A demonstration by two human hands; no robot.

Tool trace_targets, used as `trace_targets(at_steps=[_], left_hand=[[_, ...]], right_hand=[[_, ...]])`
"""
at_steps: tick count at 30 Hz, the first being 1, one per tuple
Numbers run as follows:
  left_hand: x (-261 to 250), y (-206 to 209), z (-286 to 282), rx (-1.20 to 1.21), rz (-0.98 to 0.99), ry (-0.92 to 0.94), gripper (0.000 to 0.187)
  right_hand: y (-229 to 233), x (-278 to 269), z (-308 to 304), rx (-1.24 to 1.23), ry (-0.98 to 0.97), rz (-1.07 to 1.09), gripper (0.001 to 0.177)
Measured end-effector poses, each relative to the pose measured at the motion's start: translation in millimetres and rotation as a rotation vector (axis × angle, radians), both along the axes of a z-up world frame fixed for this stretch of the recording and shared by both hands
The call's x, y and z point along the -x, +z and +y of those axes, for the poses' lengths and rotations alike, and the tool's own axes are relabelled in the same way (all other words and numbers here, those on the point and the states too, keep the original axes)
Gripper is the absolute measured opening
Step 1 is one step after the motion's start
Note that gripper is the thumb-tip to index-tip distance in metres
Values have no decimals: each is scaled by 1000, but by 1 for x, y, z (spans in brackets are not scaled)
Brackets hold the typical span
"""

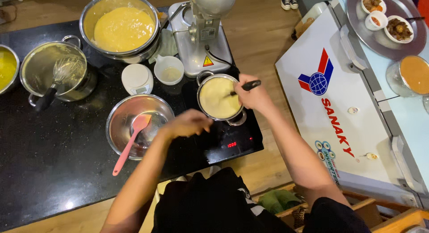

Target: The person pours a yellow liquid from a metal bowl into a saucepan on an induction cooktop using a pink spatula. They then continuously whisk the mixture in the saucepan while it heats.

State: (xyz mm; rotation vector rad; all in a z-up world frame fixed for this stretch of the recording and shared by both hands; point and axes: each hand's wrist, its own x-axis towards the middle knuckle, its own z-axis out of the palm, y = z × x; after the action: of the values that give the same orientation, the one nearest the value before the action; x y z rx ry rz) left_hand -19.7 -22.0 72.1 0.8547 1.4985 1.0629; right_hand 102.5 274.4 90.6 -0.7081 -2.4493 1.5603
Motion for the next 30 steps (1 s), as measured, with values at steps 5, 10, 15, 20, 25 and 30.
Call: trace_targets(at_steps=[5,10,15,20,25,30], left_hand=[[54,-28,25,47,299,429,36],[99,-75,69,149,536,573,48],[133,-129,120,68,571,439,52],[119,-105,131,133,565,495,36],[115,-98,115,195,556,524,28],[103,-99,85,261,472,553,32]], right_hand=[[-23,9,25,-364,-170,-13,35],[-25,3,28,-246,-103,-125,30],[-25,7,16,-125,-1,-78,38],[-12,15,12,-277,-165,-79,30],[19,-2,6,-329,-106,-149,21],[39,-7,-7,-90,52,-134,30]])
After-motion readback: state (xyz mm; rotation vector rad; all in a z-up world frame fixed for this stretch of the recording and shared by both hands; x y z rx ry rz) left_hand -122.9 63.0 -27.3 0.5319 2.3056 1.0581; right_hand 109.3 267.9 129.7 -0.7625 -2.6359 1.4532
